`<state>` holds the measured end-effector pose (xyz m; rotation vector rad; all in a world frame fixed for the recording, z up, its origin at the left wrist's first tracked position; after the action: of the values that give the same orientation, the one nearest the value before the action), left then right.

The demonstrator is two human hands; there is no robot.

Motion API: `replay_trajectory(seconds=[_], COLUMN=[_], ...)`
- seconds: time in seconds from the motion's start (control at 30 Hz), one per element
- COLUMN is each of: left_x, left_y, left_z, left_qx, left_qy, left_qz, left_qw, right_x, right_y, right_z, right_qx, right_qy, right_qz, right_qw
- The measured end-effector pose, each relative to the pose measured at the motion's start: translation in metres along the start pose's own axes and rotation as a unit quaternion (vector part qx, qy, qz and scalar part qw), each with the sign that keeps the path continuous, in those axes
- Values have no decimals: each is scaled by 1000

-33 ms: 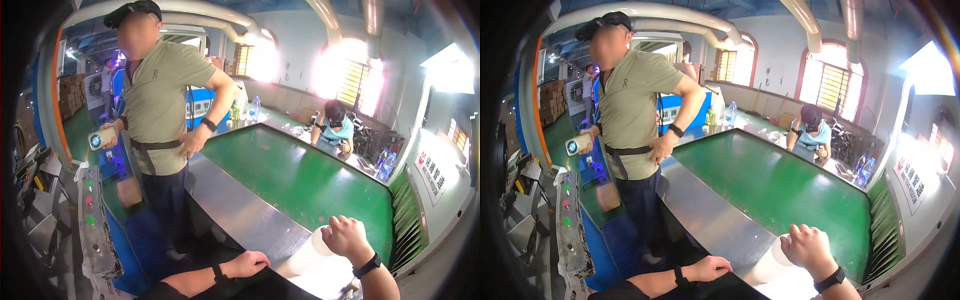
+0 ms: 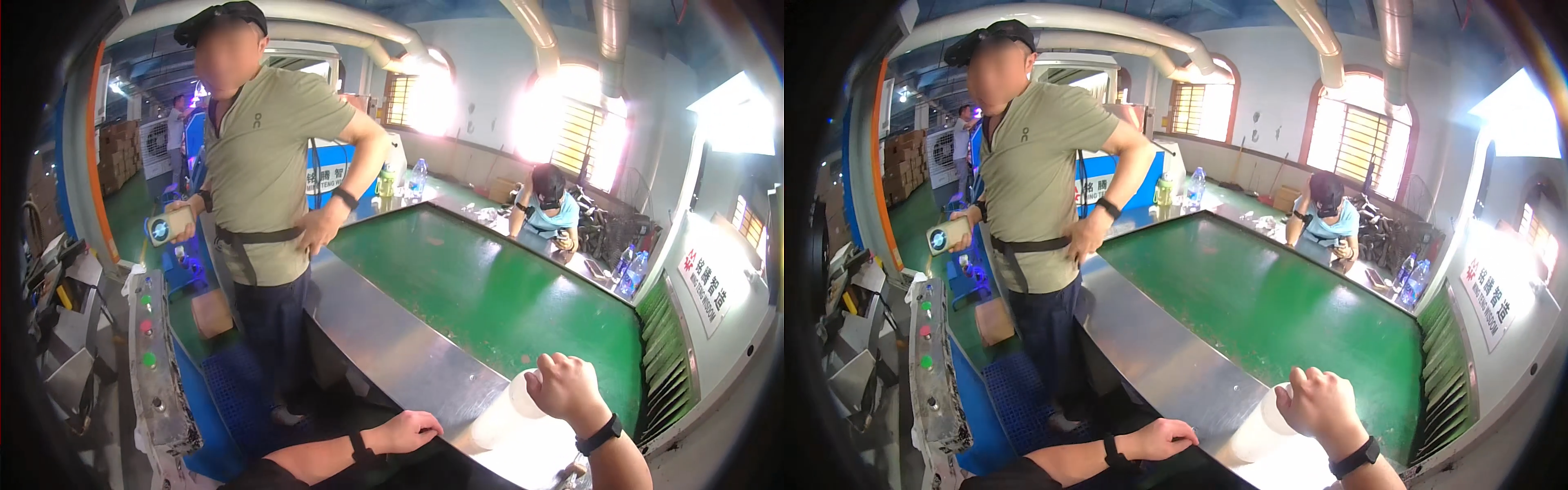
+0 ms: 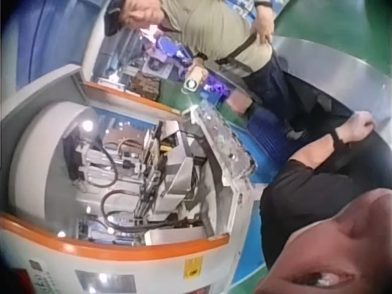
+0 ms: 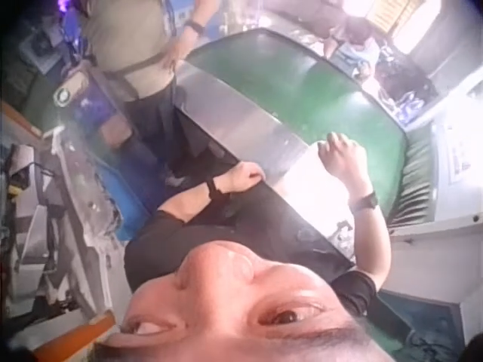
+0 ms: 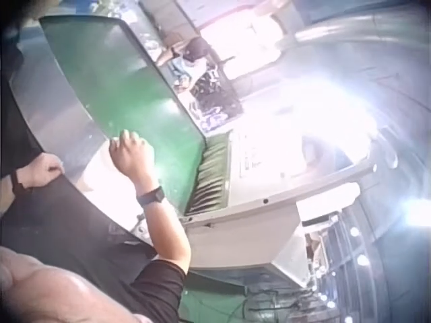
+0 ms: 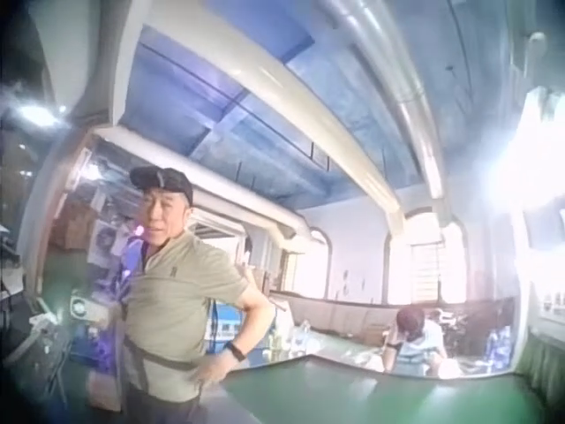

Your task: Pouring adhesive into a bottle and applying components to shoes in a factory.

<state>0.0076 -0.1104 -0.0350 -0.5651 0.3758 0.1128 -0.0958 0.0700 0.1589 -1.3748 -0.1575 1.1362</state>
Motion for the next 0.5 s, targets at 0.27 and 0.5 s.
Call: replay_trajectory(seconds=[0.27, 0.5], left_x=[13, 10], left_y=[13, 34], left_z=[9, 23], left_qx=[4, 27], left_qy=[83, 79], left_qz=[9, -20], left_qw=[997, 996], right_x=[1, 2], right_y=[-1, -7], right_z=[0, -1], right_qx=[-42, -89], right_qy=[10, 22], right_qz=[55, 90], right_qw=[998, 992])
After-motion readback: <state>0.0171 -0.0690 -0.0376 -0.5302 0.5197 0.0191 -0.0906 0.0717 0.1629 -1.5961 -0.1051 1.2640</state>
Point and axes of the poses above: each hand's wrist, its own x-axis away from the middle knuckle, its own y-axis out of the palm, z = x × y, the point moved 7 cm from there along -x, towards the middle knuckle, and after that the axes turned 11 degrees about z, right-handed, at the moved point
